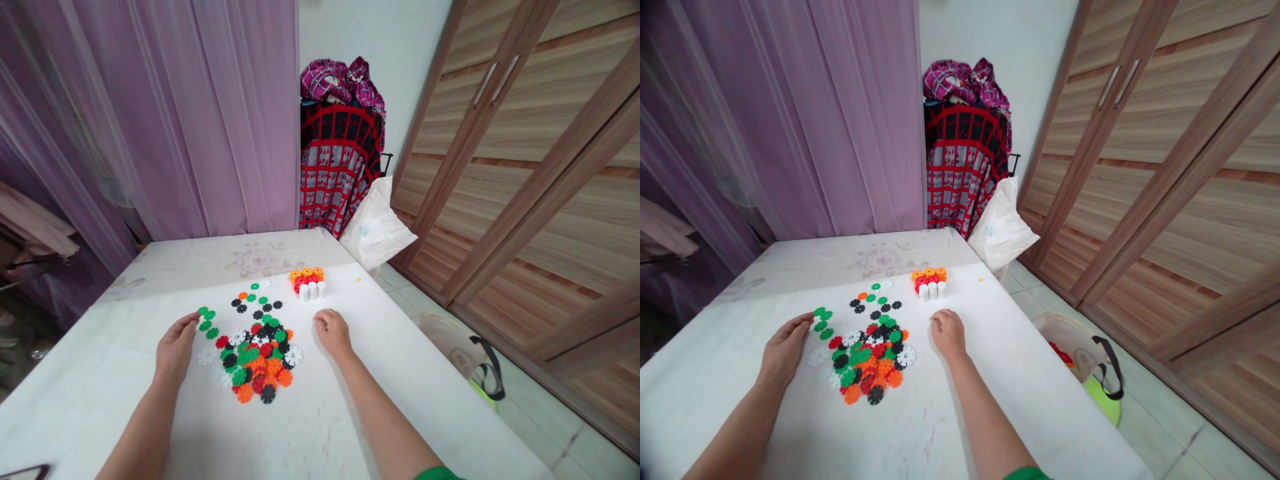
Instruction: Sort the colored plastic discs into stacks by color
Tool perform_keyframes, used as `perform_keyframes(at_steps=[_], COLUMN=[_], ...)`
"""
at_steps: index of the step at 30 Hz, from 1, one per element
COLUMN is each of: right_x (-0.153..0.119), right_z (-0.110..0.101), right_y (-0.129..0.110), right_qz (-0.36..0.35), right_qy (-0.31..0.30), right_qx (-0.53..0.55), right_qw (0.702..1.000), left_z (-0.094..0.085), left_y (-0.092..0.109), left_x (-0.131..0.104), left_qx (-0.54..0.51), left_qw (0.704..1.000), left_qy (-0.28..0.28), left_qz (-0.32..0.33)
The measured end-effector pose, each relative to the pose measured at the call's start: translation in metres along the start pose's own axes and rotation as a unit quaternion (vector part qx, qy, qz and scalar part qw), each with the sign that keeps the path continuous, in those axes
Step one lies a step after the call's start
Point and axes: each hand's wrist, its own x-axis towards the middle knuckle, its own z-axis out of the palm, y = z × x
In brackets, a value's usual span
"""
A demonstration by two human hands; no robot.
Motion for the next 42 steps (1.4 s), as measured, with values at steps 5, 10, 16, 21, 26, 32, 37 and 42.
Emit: perform_keyframes(at_steps=[5,10,16,21,26,32,37,42], right_x=[-0.011,-0.029,-0.042,-0.044,-0.043,-0.043,-0.045,-0.058], right_z=[-0.003,-0.005,-0.009,-0.011,-0.011,-0.012,-0.014,-0.008], right_y=[-0.001,-0.001,-0.005,-0.007,-0.007,-0.007,-0.013,-0.022], right_qz=[-0.015,-0.034,-0.047,-0.05,-0.044,-0.037,-0.027,-0.052], right_qy=[-0.004,-0.011,-0.027,-0.025,-0.025,-0.038,-0.044,-0.054], right_qx=[0.02,0.034,0.019,-0.001,-0.008,-0.016,-0.031,-0.037], right_qw=[1.0,0.999,0.998,0.998,0.999,0.998,0.998,0.997], left_z=[-0.009,-0.008,-0.006,-0.005,-0.003,-0.006,0.001,0.017], left_y=[-0.001,0.002,-0.002,-0.005,-0.012,-0.017,-0.008,-0.003], left_x=[-0.025,-0.054,-0.083,-0.099,-0.106,-0.121,-0.132,-0.141], left_qx=[0.088,0.217,0.253,0.275,0.319,0.422,0.459,0.462], left_qw=[0.996,0.972,0.956,0.943,0.912,0.821,0.796,0.804], left_qy=[-0.011,-0.003,-0.013,-0.048,-0.101,-0.231,-0.275,-0.252], left_qz=[0.03,0.094,0.146,0.184,0.236,0.307,0.281,0.276])
